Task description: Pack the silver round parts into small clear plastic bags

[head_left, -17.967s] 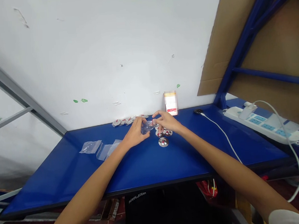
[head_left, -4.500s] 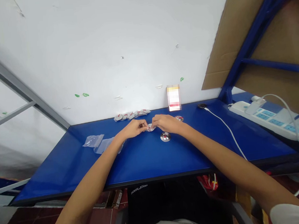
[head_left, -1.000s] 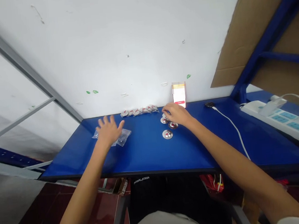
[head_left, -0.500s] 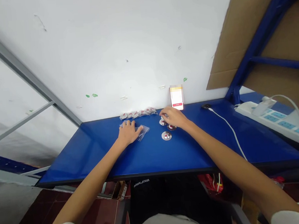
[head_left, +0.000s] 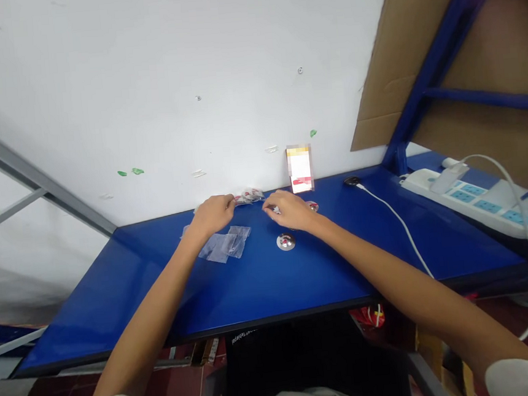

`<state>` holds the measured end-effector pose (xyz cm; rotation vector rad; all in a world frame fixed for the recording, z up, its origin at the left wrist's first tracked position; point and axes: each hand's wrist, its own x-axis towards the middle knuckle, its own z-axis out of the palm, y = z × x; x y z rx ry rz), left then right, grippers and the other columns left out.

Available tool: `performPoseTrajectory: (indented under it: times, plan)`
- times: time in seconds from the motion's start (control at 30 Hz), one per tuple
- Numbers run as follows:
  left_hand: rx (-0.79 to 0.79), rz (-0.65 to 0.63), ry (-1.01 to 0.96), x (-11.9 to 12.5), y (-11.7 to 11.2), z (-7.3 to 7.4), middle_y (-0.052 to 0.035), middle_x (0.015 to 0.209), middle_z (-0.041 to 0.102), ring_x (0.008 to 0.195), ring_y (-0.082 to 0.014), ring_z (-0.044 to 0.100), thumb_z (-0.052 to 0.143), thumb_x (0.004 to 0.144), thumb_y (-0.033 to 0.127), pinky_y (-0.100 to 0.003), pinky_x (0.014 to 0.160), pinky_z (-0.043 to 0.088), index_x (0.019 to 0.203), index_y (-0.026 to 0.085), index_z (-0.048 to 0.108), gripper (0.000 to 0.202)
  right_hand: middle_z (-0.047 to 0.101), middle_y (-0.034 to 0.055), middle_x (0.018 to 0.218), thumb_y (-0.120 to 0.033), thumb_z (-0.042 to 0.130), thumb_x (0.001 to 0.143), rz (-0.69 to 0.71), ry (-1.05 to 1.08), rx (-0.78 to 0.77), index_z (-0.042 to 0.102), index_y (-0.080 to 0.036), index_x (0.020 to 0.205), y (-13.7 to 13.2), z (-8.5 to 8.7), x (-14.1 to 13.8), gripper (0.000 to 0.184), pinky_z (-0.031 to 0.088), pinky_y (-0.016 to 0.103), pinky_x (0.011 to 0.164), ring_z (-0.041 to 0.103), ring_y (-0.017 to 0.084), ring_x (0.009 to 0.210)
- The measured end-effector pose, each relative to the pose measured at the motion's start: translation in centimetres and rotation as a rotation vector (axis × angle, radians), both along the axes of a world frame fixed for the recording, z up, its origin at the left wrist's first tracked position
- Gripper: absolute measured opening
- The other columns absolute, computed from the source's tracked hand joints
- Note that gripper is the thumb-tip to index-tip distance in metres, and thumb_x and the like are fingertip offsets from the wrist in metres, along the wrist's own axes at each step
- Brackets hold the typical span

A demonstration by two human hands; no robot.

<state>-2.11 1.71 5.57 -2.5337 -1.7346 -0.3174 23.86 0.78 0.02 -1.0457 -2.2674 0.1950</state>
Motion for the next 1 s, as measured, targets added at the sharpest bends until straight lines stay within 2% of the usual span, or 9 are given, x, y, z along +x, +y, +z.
performPoseTrajectory:
  times: [0.17, 0.27, 0.33, 0.4, 0.57, 0.67, 0.77, 0.87, 1.0]
  plan:
    - [0.227, -0.063, -0.115, 0.3, -0.4, -2.4, -0.0151, 0.095, 0.074, 0.106, -0.0351, 0.062, 0.039, 0.107, 0.032, -0.048, 0.091, 0.052, 0.096, 0.021, 0.073, 0.037, 0.073, 0.0153, 0.110, -0.055, 0.068, 0.103, -0.008, -0.114, -0.084, 0.076, -0.017, 0.110, -1.8, -1.4, -5.0, 0.040, 0.050, 0.043, 0.094, 0.064, 0.032, 0.107]
    - [0.244, -0.075, -0.186, -0.2, -0.8, -2.7, -0.0135, 0.098, 0.074, 0.106, -0.0333, 0.060, 0.038, 0.107, 0.031, -0.049, 0.094, 0.051, 0.096, 0.021, 0.072, 0.037, 0.073, 0.0116, 0.106, -0.033, 0.075, 0.101, 0.022, -0.084, -0.070, 0.077, -0.019, 0.097, -1.8, -1.9, -6.2, 0.015, 0.050, 0.040, 0.093, 0.065, 0.029, 0.107]
    - [0.259, -0.075, -0.249, -0.3, -1.0, -2.4, -0.0127, 0.100, 0.074, 0.106, -0.0323, 0.059, 0.037, 0.108, 0.031, -0.050, 0.097, 0.050, 0.095, 0.021, 0.071, 0.037, 0.075, 0.0065, 0.097, -0.019, 0.074, 0.097, 0.022, 0.050, -0.139, 0.075, -0.021, 0.092, -1.3, -1.7, -5.8, 0.006, 0.052, 0.036, 0.088, 0.070, 0.025, 0.099]
    - [0.273, -0.098, -0.318, -0.2, -1.2, -2.1, -0.0116, 0.104, 0.074, 0.108, -0.0313, 0.059, 0.039, 0.108, 0.034, -0.050, 0.101, 0.049, 0.099, 0.021, 0.070, 0.035, 0.077, 0.0028, 0.090, -0.017, 0.072, 0.096, -0.005, 0.242, -0.247, 0.073, -0.022, 0.092, -0.5, -1.2, -4.6, 0.007, 0.054, 0.034, 0.080, 0.074, 0.022, 0.087]
    - [0.193, -0.188, -0.524, 1.1, -1.7, -2.5, -0.0126, 0.135, 0.068, 0.121, -0.0286, 0.063, 0.057, 0.103, 0.047, -0.046, 0.104, 0.052, 0.134, 0.021, 0.060, 0.040, 0.080, 0.0051, 0.090, -0.036, 0.078, 0.092, 0.113, 0.694, -0.472, 0.063, -0.023, 0.088, 1.1, -0.6, -2.2, 0.021, 0.062, 0.036, 0.074, 0.079, 0.023, 0.083]
    - [0.067, -0.224, -0.597, 1.6, -1.5, -3.3, -0.0113, 0.131, 0.072, 0.112, -0.0269, 0.070, 0.067, 0.096, 0.044, -0.043, 0.097, 0.056, 0.135, 0.021, 0.058, 0.046, 0.078, 0.0050, 0.093, -0.045, 0.087, 0.082, 0.215, 0.857, -0.562, 0.057, -0.024, 0.089, 1.5, -1.0, -1.8, 0.038, 0.065, 0.039, 0.079, 0.079, 0.023, 0.085]
    - [0.005, -0.302, -0.569, 1.5, -1.2, -3.6, -0.0063, 0.113, 0.078, 0.102, -0.0248, 0.073, 0.061, 0.099, 0.036, -0.040, 0.091, 0.056, 0.117, 0.022, 0.068, 0.024, 0.074, 0.0009, 0.094, -0.044, 0.094, 0.071, 0.188, 0.902, -0.581, 0.056, -0.025, 0.098, 1.8, -1.4, -1.6, 0.050, 0.065, 0.039, 0.080, 0.077, 0.021, 0.082]
    - [-0.005, -0.335, -0.528, 1.3, -1.1, -3.6, -0.0045, 0.103, 0.079, 0.094, -0.0236, 0.073, 0.058, 0.099, 0.033, -0.039, 0.087, 0.056, 0.106, 0.022, 0.071, 0.019, 0.069, -0.0020, 0.089, -0.040, 0.092, 0.071, 0.159, 0.816, -0.501, 0.064, -0.023, 0.112, 2.0, -1.4, -1.3, 0.052, 0.062, 0.037, 0.086, 0.073, 0.020, 0.088]
    - [-0.036, -0.354, -0.532, 1.1, -1.1, -3.6, -0.0035, 0.096, 0.078, 0.087, -0.0225, 0.072, 0.060, 0.097, 0.031, -0.038, 0.083, 0.056, 0.106, 0.022, 0.072, 0.018, 0.069, -0.0002, 0.085, -0.046, 0.086, 0.079, 0.151, 0.743, -0.470, 0.072, -0.021, 0.100, 1.9, -1.0, -1.0, 0.035, 0.059, 0.037, 0.085, 0.070, 0.020, 0.084]
